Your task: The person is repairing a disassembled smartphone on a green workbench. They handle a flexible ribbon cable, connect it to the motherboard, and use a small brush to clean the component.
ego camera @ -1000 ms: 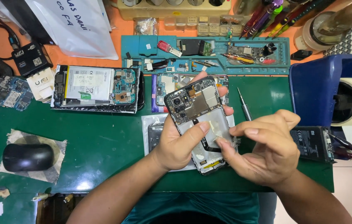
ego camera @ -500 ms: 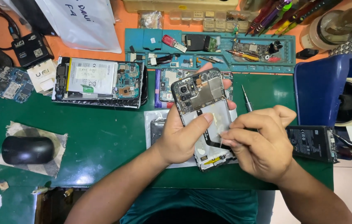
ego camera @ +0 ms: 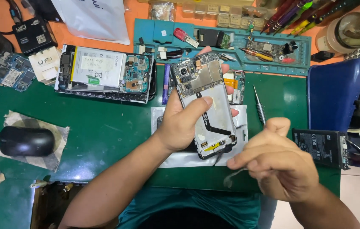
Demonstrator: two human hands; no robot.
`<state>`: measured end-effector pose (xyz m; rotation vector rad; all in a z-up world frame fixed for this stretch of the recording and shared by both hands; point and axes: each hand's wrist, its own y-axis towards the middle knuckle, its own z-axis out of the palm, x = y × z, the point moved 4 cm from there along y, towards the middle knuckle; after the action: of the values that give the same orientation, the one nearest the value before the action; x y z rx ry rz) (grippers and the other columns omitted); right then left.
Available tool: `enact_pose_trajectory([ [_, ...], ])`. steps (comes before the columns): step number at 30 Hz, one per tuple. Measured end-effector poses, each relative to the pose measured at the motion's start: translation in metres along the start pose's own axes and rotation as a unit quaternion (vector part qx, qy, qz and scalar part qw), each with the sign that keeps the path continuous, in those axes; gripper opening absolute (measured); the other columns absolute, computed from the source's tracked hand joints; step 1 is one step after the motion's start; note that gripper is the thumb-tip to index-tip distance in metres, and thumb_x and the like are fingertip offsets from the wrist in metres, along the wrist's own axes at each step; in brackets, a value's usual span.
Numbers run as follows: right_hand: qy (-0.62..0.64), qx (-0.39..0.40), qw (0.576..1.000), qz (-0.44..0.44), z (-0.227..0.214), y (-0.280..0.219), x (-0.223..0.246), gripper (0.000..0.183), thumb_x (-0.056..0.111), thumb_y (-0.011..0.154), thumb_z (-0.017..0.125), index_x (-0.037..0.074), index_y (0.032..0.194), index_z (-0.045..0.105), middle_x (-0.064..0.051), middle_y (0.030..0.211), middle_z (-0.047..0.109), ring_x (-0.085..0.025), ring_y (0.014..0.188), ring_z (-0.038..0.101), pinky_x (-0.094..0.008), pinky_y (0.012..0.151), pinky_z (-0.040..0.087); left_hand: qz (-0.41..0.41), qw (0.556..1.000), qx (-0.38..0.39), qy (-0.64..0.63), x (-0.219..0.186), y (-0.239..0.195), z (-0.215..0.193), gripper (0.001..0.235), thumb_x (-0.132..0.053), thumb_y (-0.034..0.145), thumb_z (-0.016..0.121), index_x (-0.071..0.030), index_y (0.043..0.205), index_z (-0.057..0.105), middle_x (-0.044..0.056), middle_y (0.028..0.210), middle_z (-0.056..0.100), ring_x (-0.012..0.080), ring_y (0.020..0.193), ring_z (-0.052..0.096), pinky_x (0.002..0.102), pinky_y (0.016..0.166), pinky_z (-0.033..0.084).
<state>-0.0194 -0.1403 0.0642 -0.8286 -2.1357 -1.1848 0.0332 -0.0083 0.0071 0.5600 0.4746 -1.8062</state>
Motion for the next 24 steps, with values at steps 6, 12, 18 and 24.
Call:
enact_pose_trajectory([
  [6, 0.039, -0.039, 0.998, -0.024, -0.012, -0.012, -0.021, 0.006, 0.011, 0.083, 0.047, 0.008, 0.088, 0.044, -0.01, 0.078, 0.064, -0.015, 0.059, 0.063, -0.032, 0.07, 0.038, -0.018, 0.994, 0.032, -0.1, 0.004, 0.0, 0.001, 0.068, 0.004, 0.078, 0.041, -0.014, 0.14, 0.016, 0.018, 0.125, 0.039, 0.0316, 0.098, 0.049, 0.053, 0.075, 0.049],
  [12, 0.045, -0.143, 0.989, -0.018, -0.022, -0.018, -0.031, 0.009, -0.002, 0.08, 0.051, 0.001, 0.087, 0.047, -0.018, 0.081, 0.056, -0.022, 0.071, 0.061, -0.032, 0.066, 0.055, -0.036, 0.987, 0.056, -0.144, 0.002, -0.003, 0.003, 0.069, 0.004, 0.081, 0.041, -0.015, 0.142, 0.014, 0.017, 0.126, 0.038, 0.0315, 0.101, 0.047, 0.054, 0.079, 0.047],
  [18, -0.046, -0.13, 0.99, 0.023, -0.021, -0.004, -0.024, 0.004, -0.009, 0.077, 0.051, -0.012, 0.08, 0.05, -0.023, 0.073, 0.053, -0.03, 0.063, 0.057, -0.031, 0.06, 0.049, -0.029, 0.98, 0.066, -0.187, 0.003, -0.004, 0.002, 0.07, 0.005, 0.081, 0.044, -0.015, 0.142, 0.016, 0.018, 0.125, 0.039, 0.0318, 0.099, 0.048, 0.053, 0.078, 0.048],
  [24, -0.046, -0.137, 0.989, 0.02, -0.021, -0.006, -0.033, 0.01, -0.005, 0.073, 0.058, -0.011, 0.074, 0.051, -0.021, 0.067, 0.053, -0.031, 0.06, 0.057, -0.033, 0.057, 0.049, -0.025, 0.982, 0.063, -0.178, 0.001, -0.004, 0.001, 0.071, 0.003, 0.081, 0.044, -0.014, 0.143, 0.014, 0.019, 0.126, 0.038, 0.0323, 0.1, 0.048, 0.053, 0.078, 0.047],
])
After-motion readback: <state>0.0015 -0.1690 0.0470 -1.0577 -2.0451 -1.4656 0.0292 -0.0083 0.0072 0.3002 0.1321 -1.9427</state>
